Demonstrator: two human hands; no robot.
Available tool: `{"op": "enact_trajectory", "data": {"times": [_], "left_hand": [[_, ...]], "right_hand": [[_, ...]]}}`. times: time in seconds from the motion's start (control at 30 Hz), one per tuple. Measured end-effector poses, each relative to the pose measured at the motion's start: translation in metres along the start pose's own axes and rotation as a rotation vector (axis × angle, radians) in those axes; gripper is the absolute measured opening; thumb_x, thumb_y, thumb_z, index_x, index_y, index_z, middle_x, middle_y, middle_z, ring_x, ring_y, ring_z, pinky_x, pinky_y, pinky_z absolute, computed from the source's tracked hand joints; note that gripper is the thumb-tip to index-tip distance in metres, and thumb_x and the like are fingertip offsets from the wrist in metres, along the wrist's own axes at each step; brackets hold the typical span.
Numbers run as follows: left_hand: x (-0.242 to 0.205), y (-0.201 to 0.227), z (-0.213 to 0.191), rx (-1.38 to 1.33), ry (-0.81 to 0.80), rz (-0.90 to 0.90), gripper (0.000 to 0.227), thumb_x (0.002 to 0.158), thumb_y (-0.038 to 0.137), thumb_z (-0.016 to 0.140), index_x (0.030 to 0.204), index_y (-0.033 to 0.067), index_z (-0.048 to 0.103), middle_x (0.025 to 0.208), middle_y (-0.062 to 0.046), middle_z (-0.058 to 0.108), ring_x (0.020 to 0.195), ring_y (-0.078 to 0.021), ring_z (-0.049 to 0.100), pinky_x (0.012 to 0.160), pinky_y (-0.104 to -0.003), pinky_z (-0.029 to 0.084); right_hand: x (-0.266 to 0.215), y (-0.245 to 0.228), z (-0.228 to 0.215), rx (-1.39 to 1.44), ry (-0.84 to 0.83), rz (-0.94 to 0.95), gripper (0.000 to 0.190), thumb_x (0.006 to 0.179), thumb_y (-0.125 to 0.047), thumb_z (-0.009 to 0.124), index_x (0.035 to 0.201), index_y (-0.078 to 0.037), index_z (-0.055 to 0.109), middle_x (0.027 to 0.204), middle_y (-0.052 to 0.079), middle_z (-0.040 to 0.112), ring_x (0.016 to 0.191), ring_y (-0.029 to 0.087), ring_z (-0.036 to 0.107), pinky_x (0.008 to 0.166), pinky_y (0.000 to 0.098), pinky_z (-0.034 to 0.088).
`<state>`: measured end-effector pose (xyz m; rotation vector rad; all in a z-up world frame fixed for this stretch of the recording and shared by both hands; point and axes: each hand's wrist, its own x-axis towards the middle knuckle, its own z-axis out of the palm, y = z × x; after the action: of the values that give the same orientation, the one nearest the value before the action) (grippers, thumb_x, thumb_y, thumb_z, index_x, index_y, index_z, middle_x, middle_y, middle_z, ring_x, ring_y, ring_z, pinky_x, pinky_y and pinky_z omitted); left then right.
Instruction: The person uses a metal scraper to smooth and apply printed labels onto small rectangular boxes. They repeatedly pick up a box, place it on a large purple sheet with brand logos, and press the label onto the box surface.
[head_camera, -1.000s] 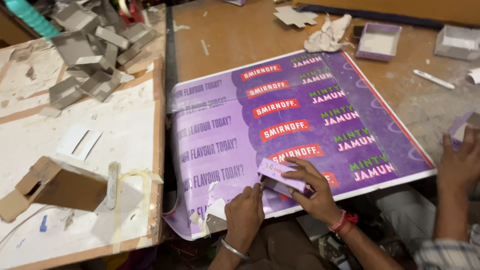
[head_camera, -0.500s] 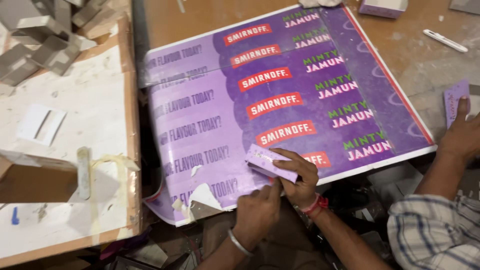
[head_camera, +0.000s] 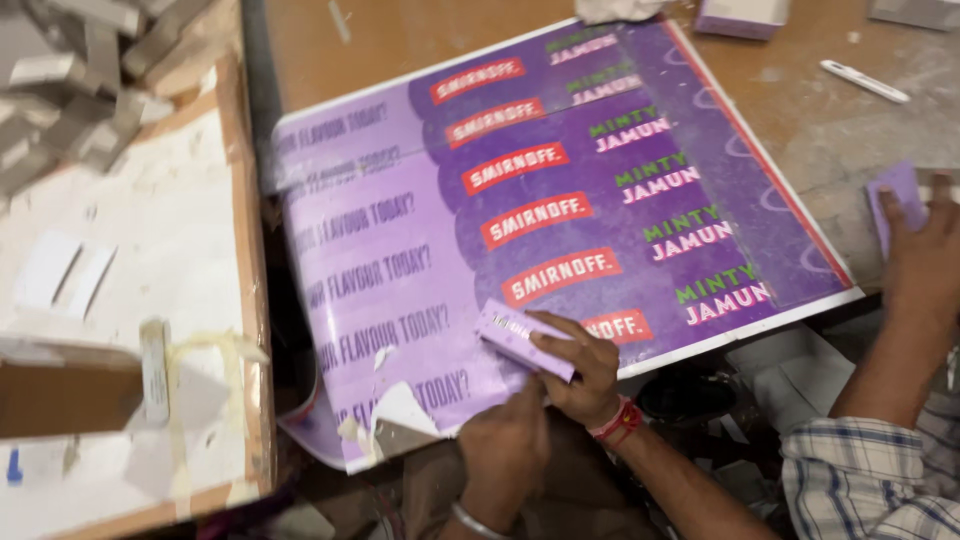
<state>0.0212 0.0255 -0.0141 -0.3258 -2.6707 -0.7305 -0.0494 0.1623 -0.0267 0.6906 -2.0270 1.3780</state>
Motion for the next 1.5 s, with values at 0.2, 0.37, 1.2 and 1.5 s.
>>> {"op": "enact_trajectory", "data": {"times": [0.2,0.37,1.2,1.5], "left_hand": [[0.001,0.004,-0.001,-0.075,-0.092,-0.003,0.025,0.088,0.016,0.068,0.11,0.0053,0.074,0.067,-0.008,0.067,0.049,-0.0249,0.065,0.045,-0.039,0.049],[0.028,-0.031,-0.027,0.037,-0.025,-0.041,0.021,0.091,0.016,0.068,0.109,0.009,0.077,0.061,-0.009,0.066,0.043,-0.026,0.063,0.041,-0.041,0.047],[-0.003,-0.015,-0.016,-0.118,-0.091,0.077,0.031,0.092,0.015,0.067,0.12,0.0051,0.074,0.063,-0.008,0.065,0.047,-0.0244,0.062,0.045,-0.039,0.047],[0.022,-0.053,-0.038,0.001,-0.033,-0.119,0.026,0.093,0.022,0.068,0.116,0.0122,0.076,0.063,-0.009,0.066,0.049,-0.0267,0.063,0.045,-0.04,0.047]], "right_hand": [[-0.003,-0.002,-0.003,0.018,0.006,0.067,0.038,0.082,0.012,0.07,0.114,-0.008,0.065,0.125,0.024,0.071,0.106,0.032,0.078,0.078,0.0312,0.064],[0.0,-0.004,-0.003,0.02,0.013,0.076,0.039,0.083,0.014,0.07,0.115,-0.008,0.066,0.126,0.023,0.071,0.11,0.033,0.077,0.084,0.0321,0.064],[-0.007,-0.012,0.014,-0.034,0.078,0.053,0.033,0.09,0.013,0.069,0.116,-0.004,0.06,0.123,0.024,0.071,0.112,0.032,0.075,0.091,0.0345,0.063],[-0.011,-0.008,0.01,-0.01,0.015,0.042,0.037,0.092,0.013,0.07,0.122,-0.005,0.056,0.127,0.026,0.069,0.114,0.034,0.074,0.089,0.0353,0.063]]}}
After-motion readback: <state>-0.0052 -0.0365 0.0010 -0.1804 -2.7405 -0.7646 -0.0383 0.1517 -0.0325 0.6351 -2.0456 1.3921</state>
